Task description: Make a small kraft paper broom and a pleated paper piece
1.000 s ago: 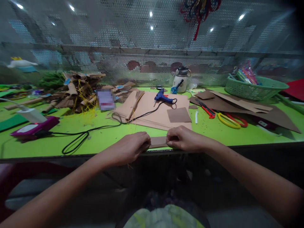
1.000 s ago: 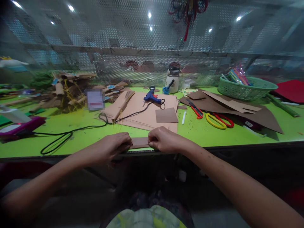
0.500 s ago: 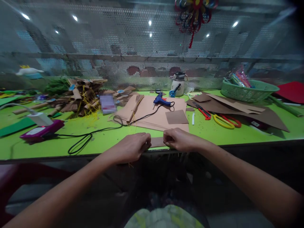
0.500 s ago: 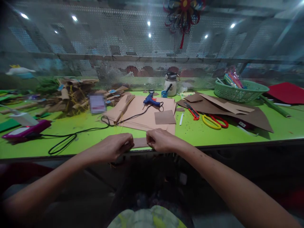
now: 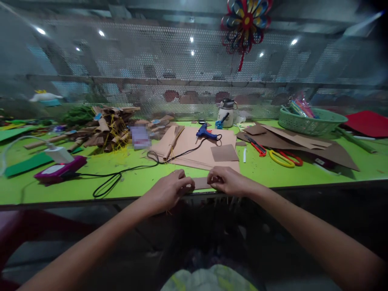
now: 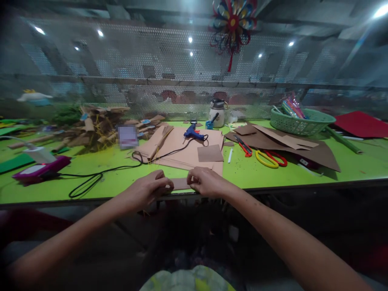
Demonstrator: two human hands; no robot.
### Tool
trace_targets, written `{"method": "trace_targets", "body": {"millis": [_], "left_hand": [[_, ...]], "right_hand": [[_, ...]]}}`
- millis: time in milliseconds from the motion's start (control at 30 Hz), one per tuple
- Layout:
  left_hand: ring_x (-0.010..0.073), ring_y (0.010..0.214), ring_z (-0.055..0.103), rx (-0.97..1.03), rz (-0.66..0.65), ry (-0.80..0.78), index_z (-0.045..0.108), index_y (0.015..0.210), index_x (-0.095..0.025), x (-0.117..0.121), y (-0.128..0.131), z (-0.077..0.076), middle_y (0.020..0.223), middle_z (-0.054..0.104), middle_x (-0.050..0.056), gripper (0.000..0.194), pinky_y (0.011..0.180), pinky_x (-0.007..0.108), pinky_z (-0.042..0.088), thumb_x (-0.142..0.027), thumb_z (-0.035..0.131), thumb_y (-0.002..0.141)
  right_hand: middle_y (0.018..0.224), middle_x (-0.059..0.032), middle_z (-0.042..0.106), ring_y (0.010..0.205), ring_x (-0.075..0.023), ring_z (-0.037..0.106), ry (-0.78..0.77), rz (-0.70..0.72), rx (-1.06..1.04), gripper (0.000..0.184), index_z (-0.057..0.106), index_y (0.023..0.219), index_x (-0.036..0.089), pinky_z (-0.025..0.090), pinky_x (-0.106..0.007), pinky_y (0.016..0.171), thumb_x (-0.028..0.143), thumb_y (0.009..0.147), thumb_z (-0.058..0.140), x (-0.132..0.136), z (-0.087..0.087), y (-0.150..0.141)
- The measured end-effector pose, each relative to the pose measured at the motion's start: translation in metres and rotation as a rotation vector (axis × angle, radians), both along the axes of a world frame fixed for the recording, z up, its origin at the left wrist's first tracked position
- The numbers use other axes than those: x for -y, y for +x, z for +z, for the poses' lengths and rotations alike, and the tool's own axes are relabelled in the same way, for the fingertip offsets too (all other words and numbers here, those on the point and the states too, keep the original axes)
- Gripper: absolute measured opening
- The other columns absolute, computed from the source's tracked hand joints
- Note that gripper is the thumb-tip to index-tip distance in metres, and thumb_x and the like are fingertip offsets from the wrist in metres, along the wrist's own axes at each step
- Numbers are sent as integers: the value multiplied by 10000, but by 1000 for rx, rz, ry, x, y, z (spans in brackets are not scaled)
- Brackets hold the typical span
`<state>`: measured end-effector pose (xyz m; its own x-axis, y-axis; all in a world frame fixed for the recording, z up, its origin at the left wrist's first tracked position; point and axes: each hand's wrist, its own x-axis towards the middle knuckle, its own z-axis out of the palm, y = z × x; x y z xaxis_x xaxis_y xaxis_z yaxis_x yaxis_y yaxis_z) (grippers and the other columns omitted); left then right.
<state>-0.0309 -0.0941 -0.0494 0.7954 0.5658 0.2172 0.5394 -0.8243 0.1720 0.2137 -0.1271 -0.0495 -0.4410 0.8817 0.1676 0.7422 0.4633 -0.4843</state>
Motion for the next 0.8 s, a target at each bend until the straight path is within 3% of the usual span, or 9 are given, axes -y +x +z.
{"method": "trace_targets", "body": {"millis": [133, 300, 467, 667, 800], "left_hand": [[128, 700, 483, 94, -53, 16, 682, 962, -234, -5, -6, -10, 807, 501, 28, 273, 604, 227, 354, -271, 414, 927], [129, 733, 509, 93, -59, 91, 707, 958, -273, -8, -14, -16, 832, 538, 34, 294, 619, 220, 359, -272, 414, 932], [137, 731, 498, -78, -109, 187, 676, 967, -261, -5, -16, -7, 886, 549, 35, 224, 593, 226, 340, -226, 464, 903], [167, 828, 509, -178, -242, 122, 619, 998, -201, 1, -21, 11, 947, 544, 64, 279, 707, 256, 410, -43, 478, 817], [184, 863, 505, -176, -259, 96, 600, 1049, -193, 6, -27, 14, 986, 544, 75, 317, 758, 285, 425, -40, 511, 785]], "right_hand": [[880, -61, 567, 787, -152, 532, 229, 76, 3, 208, 671, 969, 185, 412, -248, 677, 95, 855, 522, 7, -11, 1], [888, -71, 567, 858, -202, 465, 432, 191, 279, 336, 665, 1001, 194, 407, -297, 708, -17, 785, 518, 15, -14, -1], [913, -109, 571, 862, -240, 442, 460, 224, 468, 324, 618, 1064, 108, 427, -351, 718, 0, 783, 498, 27, -7, -4], [904, -122, 568, 872, -249, 443, 429, 267, 506, 289, 619, 1020, 70, 440, -369, 756, 1, 773, 486, 33, -2, -1], [930, -131, 564, 906, -257, 435, 415, 227, 491, 303, 620, 1018, 69, 439, -378, 779, 5, 748, 497, 36, -4, -2]]}}
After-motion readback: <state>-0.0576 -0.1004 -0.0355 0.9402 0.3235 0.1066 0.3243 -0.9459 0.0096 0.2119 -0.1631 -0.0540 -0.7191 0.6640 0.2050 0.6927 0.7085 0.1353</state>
